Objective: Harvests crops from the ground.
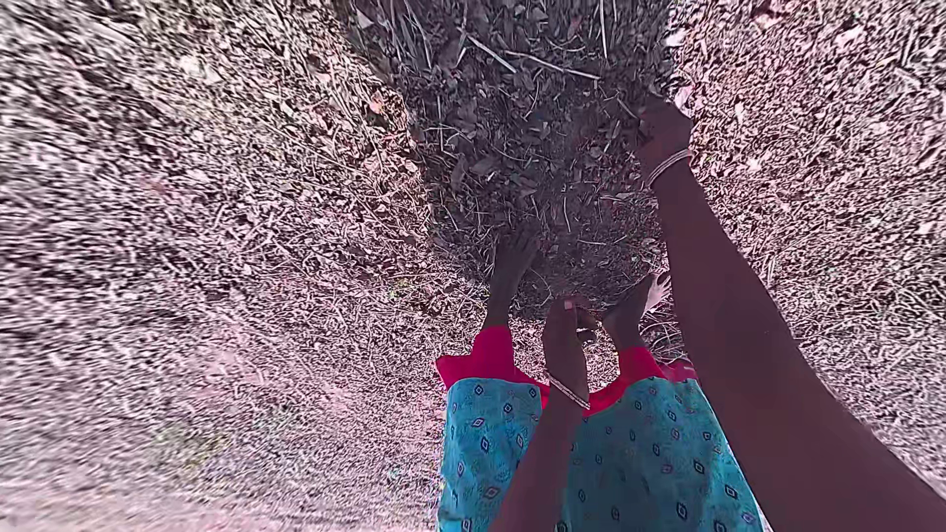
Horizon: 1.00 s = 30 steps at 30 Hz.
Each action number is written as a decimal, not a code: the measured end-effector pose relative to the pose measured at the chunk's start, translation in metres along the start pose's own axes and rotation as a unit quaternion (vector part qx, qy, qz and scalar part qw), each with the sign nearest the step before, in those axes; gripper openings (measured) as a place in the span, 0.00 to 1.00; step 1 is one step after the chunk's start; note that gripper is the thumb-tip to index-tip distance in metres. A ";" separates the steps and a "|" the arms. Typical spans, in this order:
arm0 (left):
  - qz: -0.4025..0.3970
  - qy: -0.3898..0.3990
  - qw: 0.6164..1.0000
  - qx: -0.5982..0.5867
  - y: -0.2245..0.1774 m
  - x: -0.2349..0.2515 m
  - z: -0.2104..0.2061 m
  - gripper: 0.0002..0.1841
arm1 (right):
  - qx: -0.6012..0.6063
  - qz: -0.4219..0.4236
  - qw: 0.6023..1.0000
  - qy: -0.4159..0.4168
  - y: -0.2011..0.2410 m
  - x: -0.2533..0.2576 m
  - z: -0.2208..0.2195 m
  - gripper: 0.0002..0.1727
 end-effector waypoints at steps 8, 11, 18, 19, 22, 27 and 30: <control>0.038 0.007 0.985 -0.165 0.002 0.006 0.005 0.26 | 0.192 0.052 0.788 0.582 0.040 -0.194 0.027 0.12; 0.039 0.093 0.957 -0.271 0.002 0.008 0.006 0.28 | 0.164 0.067 0.765 0.619 0.046 -0.224 0.035 0.22; 0.068 0.199 0.905 -0.371 -0.003 0.004 0.002 0.29 | -0.249 0.121 0.958 0.078 0.015 -0.055 0.025 0.26; 0.061 0.212 0.905 -0.364 -0.003 0.004 0.002 0.29 | -0.361 0.114 0.924 0.060 0.008 -0.042 0.015 0.36; 0.052 0.215 0.922 -0.317 -0.005 0.001 0.003 0.24 | -0.558 0.095 0.806 0.170 -0.028 -0.072 -0.019 0.54; 0.059 0.314 0.925 -0.206 -0.009 -0.011 -0.009 0.18 | -0.607 -0.074 0.623 0.488 -0.026 -0.240 0.011 0.27; 0.065 0.413 0.888 -0.191 -0.019 -0.035 -0.017 0.17 | -0.447 -0.086 0.810 0.370 -0.038 -0.307 0.067 0.18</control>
Point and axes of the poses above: each hand's wrist, its own x-axis towards the middle knuckle, its own z-axis out of the back of the hand, y = z × x, the point moved 5 cm from there along x, towards the middle knuckle, and after that the axes turned 5 degrees about -y, right-handed, at the moved point
